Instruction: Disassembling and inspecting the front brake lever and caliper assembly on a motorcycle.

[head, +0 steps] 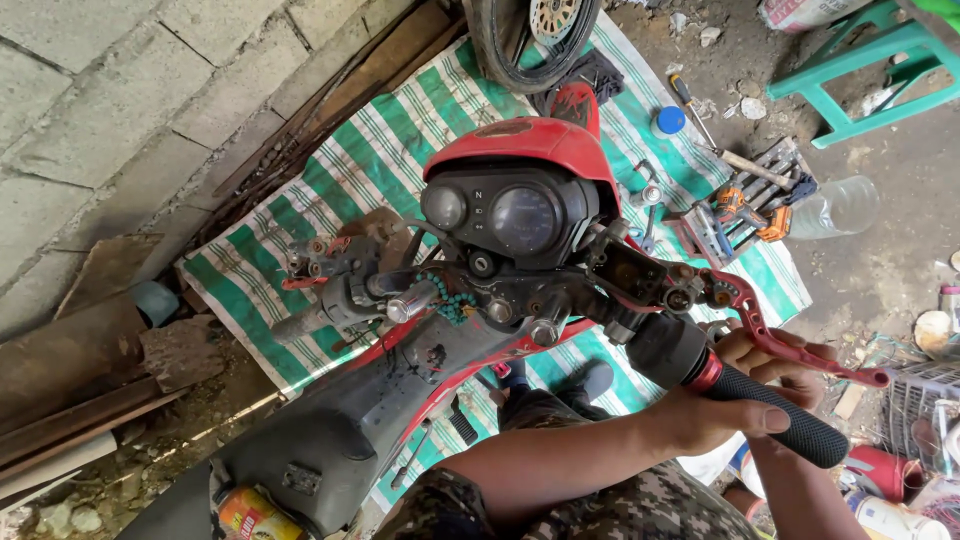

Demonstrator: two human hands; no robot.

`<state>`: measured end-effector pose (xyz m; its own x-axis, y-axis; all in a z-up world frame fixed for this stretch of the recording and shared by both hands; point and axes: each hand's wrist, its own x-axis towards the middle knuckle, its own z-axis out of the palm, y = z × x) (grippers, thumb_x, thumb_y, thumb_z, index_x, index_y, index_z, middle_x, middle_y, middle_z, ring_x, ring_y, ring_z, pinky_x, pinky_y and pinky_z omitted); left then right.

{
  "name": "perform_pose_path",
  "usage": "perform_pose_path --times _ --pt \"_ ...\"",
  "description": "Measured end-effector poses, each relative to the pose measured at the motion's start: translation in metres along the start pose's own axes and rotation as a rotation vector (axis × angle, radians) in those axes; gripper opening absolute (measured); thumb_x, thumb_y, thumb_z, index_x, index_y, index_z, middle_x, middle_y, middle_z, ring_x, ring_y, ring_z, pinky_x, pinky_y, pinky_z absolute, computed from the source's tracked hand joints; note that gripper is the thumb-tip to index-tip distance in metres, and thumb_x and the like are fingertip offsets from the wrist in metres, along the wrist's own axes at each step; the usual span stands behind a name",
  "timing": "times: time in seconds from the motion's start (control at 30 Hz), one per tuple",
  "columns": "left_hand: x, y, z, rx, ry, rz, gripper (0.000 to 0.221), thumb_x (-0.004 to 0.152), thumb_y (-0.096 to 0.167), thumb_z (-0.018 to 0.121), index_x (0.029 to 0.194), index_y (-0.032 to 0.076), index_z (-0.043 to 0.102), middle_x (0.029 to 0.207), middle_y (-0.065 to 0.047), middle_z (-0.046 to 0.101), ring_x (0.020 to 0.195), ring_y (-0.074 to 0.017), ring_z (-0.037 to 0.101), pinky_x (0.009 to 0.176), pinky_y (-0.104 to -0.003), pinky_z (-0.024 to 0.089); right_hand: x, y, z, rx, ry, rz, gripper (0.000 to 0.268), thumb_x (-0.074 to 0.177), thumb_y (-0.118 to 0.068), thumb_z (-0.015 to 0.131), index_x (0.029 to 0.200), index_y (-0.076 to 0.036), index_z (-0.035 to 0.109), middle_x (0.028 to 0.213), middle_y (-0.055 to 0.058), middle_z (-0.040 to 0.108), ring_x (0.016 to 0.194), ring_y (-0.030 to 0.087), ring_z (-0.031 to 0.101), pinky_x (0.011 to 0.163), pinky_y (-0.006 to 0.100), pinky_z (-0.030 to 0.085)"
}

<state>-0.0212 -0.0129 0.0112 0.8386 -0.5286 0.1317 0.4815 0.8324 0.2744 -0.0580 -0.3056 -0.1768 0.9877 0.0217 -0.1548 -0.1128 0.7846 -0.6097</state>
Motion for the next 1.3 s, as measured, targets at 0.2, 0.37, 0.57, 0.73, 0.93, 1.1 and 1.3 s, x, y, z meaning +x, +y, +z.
perform_pose_path --times 0.2,0.37,0.57,0.73,0.93,1.1,1.3 --pt "-0.005 -0.01 -0.008 0.174 0.15 -0.067 0.064 0.09 0.032 0.089 0.145 0.019 0.06 0.14 0.005 0.066 0.141 -0.0133 0.062 0.128 -0.038 0.052 -0.004 0.002 0.035 -0.078 -0.142 -0.145 0.043 0.113 -0.033 0.077 0.15 -0.015 0.067 0.152 0.001 0.065 0.147 0.017 0.058 0.132 0.034 0.042" --pt "-0.008 0.015 0.007 0.344 0.145 -0.022 0.047 0.098 0.04 0.085 0.136 0.017 0.07 0.141 -0.003 0.07 0.142 -0.0243 0.065 0.135 -0.048 0.053 0.025 0.061 0.171 -0.593 0.06 -0.698 0.052 0.106 -0.062 0.075 0.146 -0.033 0.058 0.145 -0.011 0.051 0.142 0.005 0.047 0.137 0.028 0.035" --pt "-0.004 0.019 0.011 0.174 0.1 -0.057 0.076 0.093 0.028 0.085 0.16 0.015 0.051 0.151 -0.001 0.063 0.152 -0.0216 0.058 0.136 -0.045 0.049 -0.02 0.008 0.028 -0.886 -0.05 -0.577 0.043 0.116 -0.052 0.062 0.152 -0.027 0.056 0.148 -0.003 0.058 0.143 0.011 0.057 0.132 0.034 0.048" --pt "0.004 0.047 0.042 0.131 0.025 -0.038 0.116 0.084 0.039 0.077 0.181 0.017 0.017 0.191 -0.014 0.023 0.17 -0.0248 0.034 0.138 -0.051 0.037 -0.011 0.017 0.054 -0.678 0.136 -0.362 0.046 0.112 -0.05 0.066 0.147 -0.021 0.061 0.144 0.001 0.064 0.137 0.016 0.063 0.127 0.034 0.051" --pt "0.0 0.01 0.005 -0.004 -0.007 -0.007 0.073 0.094 0.025 0.089 0.156 0.018 0.053 0.173 -0.005 0.057 0.168 -0.0259 0.051 0.146 -0.052 0.042 -0.007 0.011 0.076 -0.419 0.36 -0.108 0.05 0.106 -0.048 0.07 0.142 -0.014 0.067 0.139 0.007 0.072 0.131 0.022 0.07 0.12 0.034 0.056" --pt "-0.008 0.004 -0.003 0.139 0.098 -0.028 0.064 0.095 0.024 0.089 0.15 0.012 0.06 0.157 -0.011 0.069 0.131 -0.0232 0.072 0.126 -0.041 0.058 0.004 0.004 0.127 -0.192 0.541 0.108 0.054 0.101 -0.046 0.074 0.138 -0.007 0.072 0.135 0.012 0.078 0.126 0.028 0.075 0.115 0.035 0.059" --pt "-0.005 0.016 0.007 0.221 0.116 0.094 0.037 0.098 0.031 0.091 0.126 0.013 0.073 0.127 -0.004 0.077 0.129 -0.0241 0.072 0.126 -0.048 0.056 0.0 0.008 0.193 -0.341 -0.133 -0.183 0.021 0.111 -0.005 0.059 0.094 -0.004 0.07 0.098 0.011 0.066 0.09 0.025 0.068 0.081 0.037 0.062"
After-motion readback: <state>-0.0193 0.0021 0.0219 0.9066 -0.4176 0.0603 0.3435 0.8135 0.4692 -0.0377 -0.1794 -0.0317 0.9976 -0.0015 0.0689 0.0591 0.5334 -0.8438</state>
